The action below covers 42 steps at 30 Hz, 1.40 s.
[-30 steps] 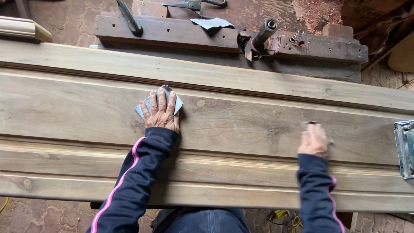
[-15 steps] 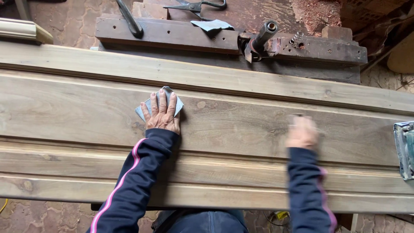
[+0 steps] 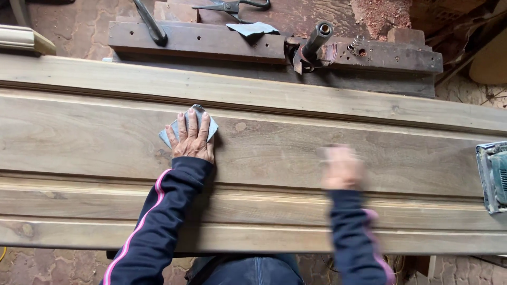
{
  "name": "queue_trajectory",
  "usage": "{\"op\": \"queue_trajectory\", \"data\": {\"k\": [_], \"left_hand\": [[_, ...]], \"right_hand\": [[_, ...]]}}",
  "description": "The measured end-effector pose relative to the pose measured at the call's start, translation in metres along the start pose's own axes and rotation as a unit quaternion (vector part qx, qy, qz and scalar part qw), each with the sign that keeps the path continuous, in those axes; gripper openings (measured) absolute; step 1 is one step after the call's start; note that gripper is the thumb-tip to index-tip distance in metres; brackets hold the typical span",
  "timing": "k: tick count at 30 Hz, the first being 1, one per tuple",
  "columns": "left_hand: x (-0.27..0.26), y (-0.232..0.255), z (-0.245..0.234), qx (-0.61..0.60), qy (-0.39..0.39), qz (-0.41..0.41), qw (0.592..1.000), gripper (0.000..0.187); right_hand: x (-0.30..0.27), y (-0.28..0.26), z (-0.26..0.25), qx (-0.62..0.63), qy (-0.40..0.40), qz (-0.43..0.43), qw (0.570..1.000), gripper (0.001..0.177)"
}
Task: Sanding a wooden door using both an electric sander and handheld sandpaper.
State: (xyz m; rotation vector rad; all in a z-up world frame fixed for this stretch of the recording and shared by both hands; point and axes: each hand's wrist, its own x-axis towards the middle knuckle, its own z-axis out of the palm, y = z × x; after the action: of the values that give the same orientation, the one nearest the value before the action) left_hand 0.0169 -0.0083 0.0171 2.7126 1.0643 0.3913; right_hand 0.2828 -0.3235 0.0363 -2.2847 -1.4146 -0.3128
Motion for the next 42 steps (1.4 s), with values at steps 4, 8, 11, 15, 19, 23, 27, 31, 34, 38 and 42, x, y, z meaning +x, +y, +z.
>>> {"op": "queue_trajectory", "data": {"k": [4, 8, 11, 15, 19, 23, 27, 31, 34, 38, 42], "left_hand": [[0.004, 0.003, -0.006, 0.007, -0.02, -0.014, 1.0, 0.069], [0.002, 0.001, -0.004, 0.012, -0.006, -0.012, 1.0, 0.068], [0.003, 0.003, -0.004, -0.005, 0.012, -0.009, 1.0, 0.064], [0.002, 0.0, -0.005, -0.008, 0.003, 0.001, 1.0, 0.065], [0.003, 0.005, -0.008, 0.005, -0.006, -0.01, 1.0, 0.068], [0.003, 0.007, -0.009, -0.016, 0.009, -0.003, 1.0, 0.069], [0.0, 0.004, -0.011, -0.017, -0.003, -0.003, 1.0, 0.07], [0.0, -0.001, -0.003, -0.014, -0.003, 0.002, 1.0, 0.07], [0.005, 0.0, -0.009, -0.01, -0.027, -0.006, 1.0, 0.072], [0.003, 0.003, -0.008, 0.003, -0.012, -0.005, 1.0, 0.071], [0.006, 0.005, -0.008, -0.008, -0.004, -0.008, 1.0, 0.07]], "right_hand": [[-0.052, 0.09, -0.015, -0.092, 0.001, 0.136, 0.986, 0.016], [-0.003, -0.082, 0.052, -0.081, 0.021, -0.009, 0.996, 0.022], [0.023, -0.184, 0.073, 0.133, 0.031, -0.05, 0.989, 0.047], [0.003, -0.052, 0.045, 0.082, 0.013, -0.037, 0.996, 0.033], [-0.107, 0.168, -0.032, -0.083, 0.029, 0.151, 0.985, 0.021], [-0.069, 0.059, 0.03, -0.035, 0.05, 0.042, 0.997, 0.03], [-0.014, -0.172, 0.058, 0.058, 0.04, -0.03, 0.997, 0.047], [0.0, -0.194, 0.042, 0.116, -0.025, -0.079, 0.99, 0.051], [-0.043, -0.05, 0.003, -0.04, -0.011, -0.059, 0.997, 0.042], [-0.087, 0.02, 0.013, -0.059, 0.017, 0.127, 0.99, 0.034], [-0.024, -0.136, 0.087, 0.082, -0.031, 0.071, 0.994, 0.045]]}}
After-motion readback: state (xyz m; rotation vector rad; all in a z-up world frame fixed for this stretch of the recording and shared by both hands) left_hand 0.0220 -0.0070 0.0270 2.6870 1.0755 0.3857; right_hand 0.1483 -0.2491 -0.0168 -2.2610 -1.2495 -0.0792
